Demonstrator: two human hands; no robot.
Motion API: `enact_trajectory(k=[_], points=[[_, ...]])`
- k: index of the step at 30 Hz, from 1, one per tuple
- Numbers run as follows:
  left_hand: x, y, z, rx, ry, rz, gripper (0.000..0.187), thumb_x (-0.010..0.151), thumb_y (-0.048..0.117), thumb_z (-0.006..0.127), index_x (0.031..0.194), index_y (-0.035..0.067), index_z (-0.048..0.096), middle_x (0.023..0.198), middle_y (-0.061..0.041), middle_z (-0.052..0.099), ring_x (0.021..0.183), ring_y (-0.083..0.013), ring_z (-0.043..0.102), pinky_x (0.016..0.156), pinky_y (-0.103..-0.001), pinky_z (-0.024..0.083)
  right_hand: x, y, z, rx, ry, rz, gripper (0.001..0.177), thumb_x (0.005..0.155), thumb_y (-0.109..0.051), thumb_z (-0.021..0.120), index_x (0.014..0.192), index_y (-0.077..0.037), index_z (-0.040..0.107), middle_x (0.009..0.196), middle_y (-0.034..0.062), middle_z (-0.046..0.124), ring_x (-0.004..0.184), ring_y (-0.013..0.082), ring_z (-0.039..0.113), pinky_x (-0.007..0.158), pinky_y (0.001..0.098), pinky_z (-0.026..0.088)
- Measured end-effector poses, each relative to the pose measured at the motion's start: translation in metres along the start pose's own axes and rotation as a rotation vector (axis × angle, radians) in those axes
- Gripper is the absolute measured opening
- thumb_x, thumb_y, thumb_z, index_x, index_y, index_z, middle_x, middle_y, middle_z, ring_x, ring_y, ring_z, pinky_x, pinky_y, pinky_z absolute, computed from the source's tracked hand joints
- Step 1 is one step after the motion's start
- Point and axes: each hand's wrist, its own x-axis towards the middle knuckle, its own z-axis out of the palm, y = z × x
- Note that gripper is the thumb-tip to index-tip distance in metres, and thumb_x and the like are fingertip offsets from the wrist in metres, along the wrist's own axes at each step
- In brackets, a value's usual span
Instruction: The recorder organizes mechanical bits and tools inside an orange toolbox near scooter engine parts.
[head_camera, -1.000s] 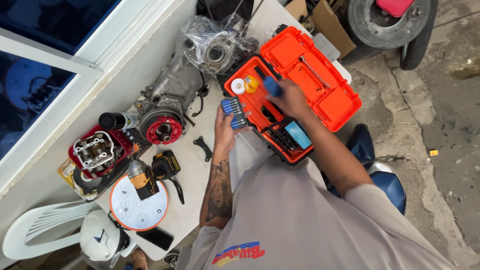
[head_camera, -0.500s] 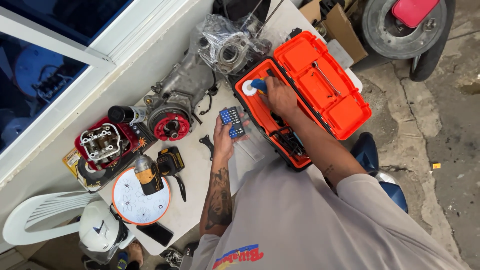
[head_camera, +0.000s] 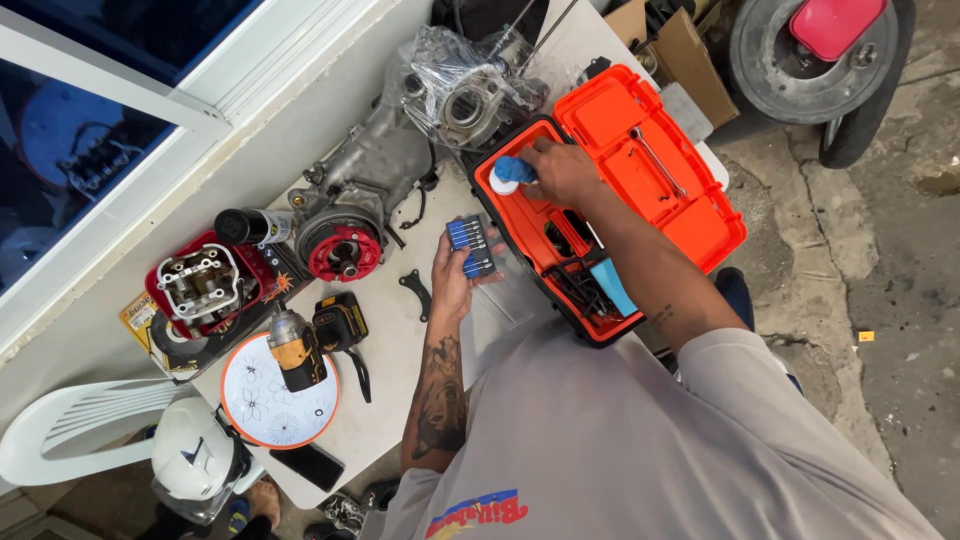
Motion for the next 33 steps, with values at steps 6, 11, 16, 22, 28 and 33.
enact_trajectory(k=[6,11,16,22,28,33], points=[[0.004,-0.001,-0.005,-0.014,-0.004,0.004,0.046,0.108,0.012,0.032,0.154,0.013,0.034,0.131,-0.022,0.065,0.112,-0.0342,0.071,0.07,-0.046,0.068,0.001,0.009,0.01,0.064,0.168,-0.008,0.065,0.068,-0.033,0.092,0.125,-0.015,0.066,0.119,0.0122,0.063,0.103,0.0363,0.067,0.083,0.0497,0.054],[0.005,0.004,0.0,-0.027,-0.009,0.008,0.046,0.107,0.011,0.033,0.153,0.013,0.035,0.131,-0.022,0.065,0.112,-0.0341,0.071,0.07,-0.046,0.068,0.0,0.011,0.014,0.111,0.229,-0.006,0.071,0.072,-0.037,0.089,0.133,-0.011,0.063,0.122,0.0135,0.062,0.103,0.0384,0.066,0.081,0.0506,0.053],[0.003,0.004,0.001,-0.031,0.009,-0.018,0.046,0.106,0.01,0.033,0.153,0.012,0.036,0.131,-0.021,0.065,0.111,-0.0341,0.071,0.07,-0.046,0.068,0.001,0.012,0.023,0.092,0.288,-0.059,0.062,0.075,-0.035,0.087,0.128,-0.012,0.066,0.129,0.0118,0.063,0.107,0.0355,0.067,0.086,0.0476,0.054],[0.002,0.004,0.0,-0.062,0.001,-0.011,0.046,0.106,0.01,0.033,0.152,0.009,0.036,0.132,-0.023,0.065,0.113,-0.0347,0.071,0.071,-0.046,0.068,0.009,0.01,0.0,0.133,0.147,-0.026,0.066,0.071,-0.037,0.089,0.126,-0.01,0.065,0.117,0.0148,0.068,0.107,0.0367,0.066,0.087,0.0481,0.053],[-0.001,0.005,-0.004,-0.094,-0.002,0.003,0.047,0.106,0.009,0.032,0.153,0.009,0.035,0.132,-0.025,0.064,0.114,-0.0362,0.07,0.072,-0.047,0.067,0.013,0.024,-0.006,0.288,0.135,0.025,0.063,0.074,-0.04,0.091,0.122,-0.008,0.068,0.098,0.0182,0.073,0.097,0.0388,0.068,0.083,0.0506,0.051],[-0.002,0.002,-0.007,-0.119,0.008,-0.011,0.048,0.105,0.01,0.032,0.153,0.007,0.035,0.134,-0.026,0.063,0.115,-0.0367,0.069,0.072,-0.048,0.067,0.018,0.035,0.006,0.351,0.118,0.041,0.063,0.071,-0.041,0.091,0.12,-0.008,0.07,0.096,0.0159,0.074,0.093,0.0365,0.07,0.081,0.0498,0.052]])
